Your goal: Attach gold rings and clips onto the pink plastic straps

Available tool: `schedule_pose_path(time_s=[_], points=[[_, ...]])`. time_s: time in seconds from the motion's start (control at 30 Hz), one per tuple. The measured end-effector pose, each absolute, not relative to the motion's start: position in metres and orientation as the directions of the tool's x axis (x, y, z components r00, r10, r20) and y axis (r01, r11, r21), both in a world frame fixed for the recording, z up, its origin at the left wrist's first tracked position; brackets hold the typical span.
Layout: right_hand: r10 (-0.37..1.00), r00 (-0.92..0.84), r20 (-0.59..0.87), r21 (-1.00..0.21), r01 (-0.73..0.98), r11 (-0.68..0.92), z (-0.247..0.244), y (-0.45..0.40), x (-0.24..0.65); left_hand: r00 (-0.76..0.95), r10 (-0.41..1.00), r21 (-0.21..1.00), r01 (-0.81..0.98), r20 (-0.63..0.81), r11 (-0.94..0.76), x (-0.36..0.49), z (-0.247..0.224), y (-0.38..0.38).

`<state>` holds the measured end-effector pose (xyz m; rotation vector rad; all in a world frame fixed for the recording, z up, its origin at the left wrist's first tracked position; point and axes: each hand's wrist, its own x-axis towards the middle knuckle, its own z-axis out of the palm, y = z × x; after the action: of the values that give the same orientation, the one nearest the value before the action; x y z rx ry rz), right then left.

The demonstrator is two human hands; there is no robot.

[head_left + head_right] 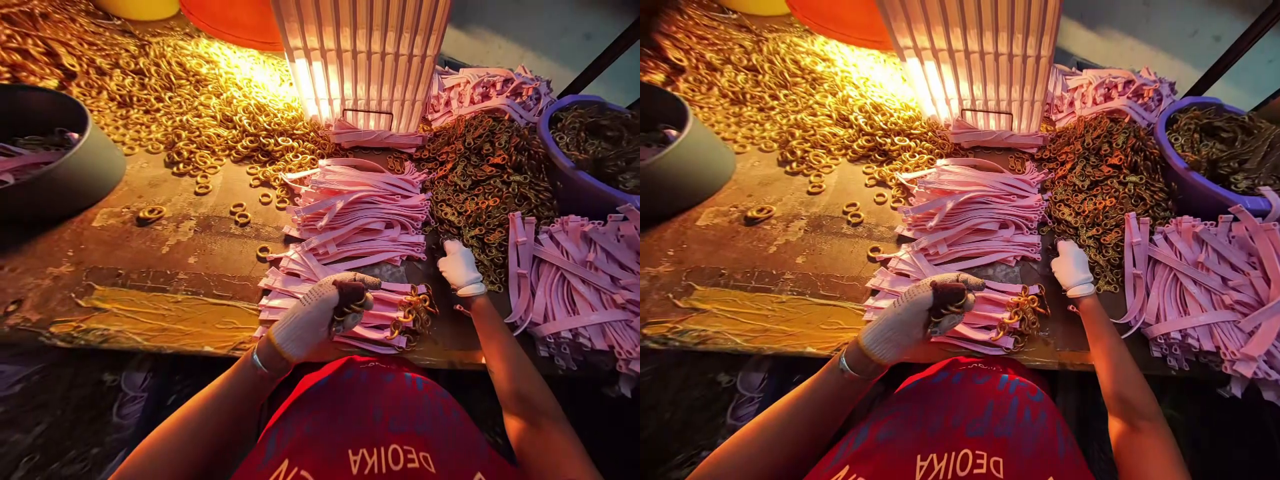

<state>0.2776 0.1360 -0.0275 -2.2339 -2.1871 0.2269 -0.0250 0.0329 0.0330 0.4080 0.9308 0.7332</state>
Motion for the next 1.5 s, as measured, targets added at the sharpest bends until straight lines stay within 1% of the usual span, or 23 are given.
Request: schedule_pose_path(time_s=[0.07,0.1,0.13,0.2,0.23,0.27,0.33,0.43,0.47,0.53,0.6,0.67,0.77,0.83,0.9,0.93,1.0,1.07,1.13,1.2,1.27,1.4,1.5], points=[[0.999,-0.013,-0.037,-0.143,0.990,0.008,-0.023,0.126,0.275,0.379,0.752,0.654,-0.374,-0.540,0.658,-0.027,0.031,0.029],[0.999,-0.051,0.013,-0.207,0.977,0.053,-0.019,0.118,0.270,0.367,0.763,0.667,-0.375,-0.532,0.644,-0.026,0.029,0.027],[0.990,-0.112,0.081,-0.300,0.945,0.132,-0.014,0.109,0.263,0.350,0.773,0.674,-0.381,-0.529,0.633,-0.025,0.028,0.027],[0.925,-0.282,0.254,-0.476,0.796,0.374,0.000,0.085,0.244,0.323,0.779,0.668,-0.401,-0.537,0.627,-0.021,0.026,0.027],[0.864,-0.371,0.341,-0.504,0.703,0.501,0.007,0.073,0.233,0.323,0.777,0.663,-0.406,-0.540,0.629,-0.018,0.025,0.027],[0.794,-0.461,0.396,-0.481,0.632,0.607,0.015,0.061,0.220,0.330,0.776,0.663,-0.403,-0.538,0.631,-0.015,0.024,0.028],[0.657,-0.613,0.439,-0.345,0.560,0.753,0.028,0.043,0.198,0.357,0.777,0.684,-0.373,-0.519,0.627,-0.009,0.019,0.028],[0.529,-0.753,0.391,-0.090,0.541,0.836,0.040,0.030,0.178,0.386,0.794,0.742,-0.316,-0.469,0.592,-0.004,0.006,0.028],[0.515,-0.773,0.371,-0.038,0.541,0.840,0.041,0.029,0.175,0.393,0.803,0.756,-0.312,-0.448,0.575,-0.004,0.001,0.028],[0.507,-0.793,0.340,-0.008,0.536,0.844,0.043,0.029,0.175,0.403,0.816,0.774,-0.316,-0.413,0.548,-0.006,-0.005,0.027],[0.515,-0.798,0.314,-0.071,0.521,0.851,0.043,0.029,0.176,0.403,0.816,0.773,-0.317,-0.414,0.549,-0.007,-0.006,0.026],[0.538,-0.792,0.288,-0.187,0.505,0.843,0.041,0.027,0.176,0.394,0.818,0.773,-0.317,-0.420,0.550,-0.007,-0.003,0.026],[0.608,-0.762,0.224,-0.312,0.535,0.785,0.039,0.023,0.172,0.363,0.837,0.760,-0.371,-0.410,0.534,-0.004,0.002,0.028],[0.644,-0.738,0.202,-0.315,0.574,0.756,0.037,0.022,0.170,0.350,0.825,0.700,-0.440,-0.443,0.563,-0.002,0.004,0.030],[0.668,-0.710,0.223,-0.344,0.584,0.736,0.036,0.022,0.170,0.375,0.777,0.594,-0.502,-0.505,0.628,-0.001,0.006,0.031],[0.687,-0.685,0.244,-0.400,0.574,0.715,0.034,0.022,0.171,0.393,0.758,0.544,-0.531,-0.521,0.650,-0.001,0.008,0.030],[0.780,-0.562,0.276,-0.606,0.528,0.595,0.030,0.025,0.173,0.423,0.752,0.503,-0.563,-0.506,0.656,-0.003,0.013,0.028],[0.901,-0.361,0.239,-0.831,0.404,0.382,0.022,0.027,0.174,0.431,0.775,0.553,-0.542,-0.462,0.632,-0.005,0.018,0.024],[0.972,-0.189,0.140,-0.953,0.241,0.185,0.012,0.029,0.173,0.422,0.796,0.636,-0.482,-0.434,0.602,-0.006,0.021,0.020],[0.991,-0.118,0.057,-0.989,0.131,0.073,0.002,0.029,0.171,0.393,0.814,0.701,-0.426,-0.427,0.573,-0.006,0.021,0.018],[0.994,-0.102,0.023,-0.993,0.112,0.035,-0.003,0.028,0.169,0.355,0.838,0.747,-0.394,-0.414,0.535,-0.005,0.019,0.017],[0.981,-0.175,0.081,-0.963,0.241,0.122,0.002,0.024,0.173,0.339,0.863,0.790,-0.371,-0.374,0.488,-0.004,0.019,0.018],[0.958,-0.245,0.147,-0.904,0.359,0.230,0.016,0.027,0.183,0.361,0.842,0.774,-0.357,-0.402,0.523,-0.007,0.022,0.019]])
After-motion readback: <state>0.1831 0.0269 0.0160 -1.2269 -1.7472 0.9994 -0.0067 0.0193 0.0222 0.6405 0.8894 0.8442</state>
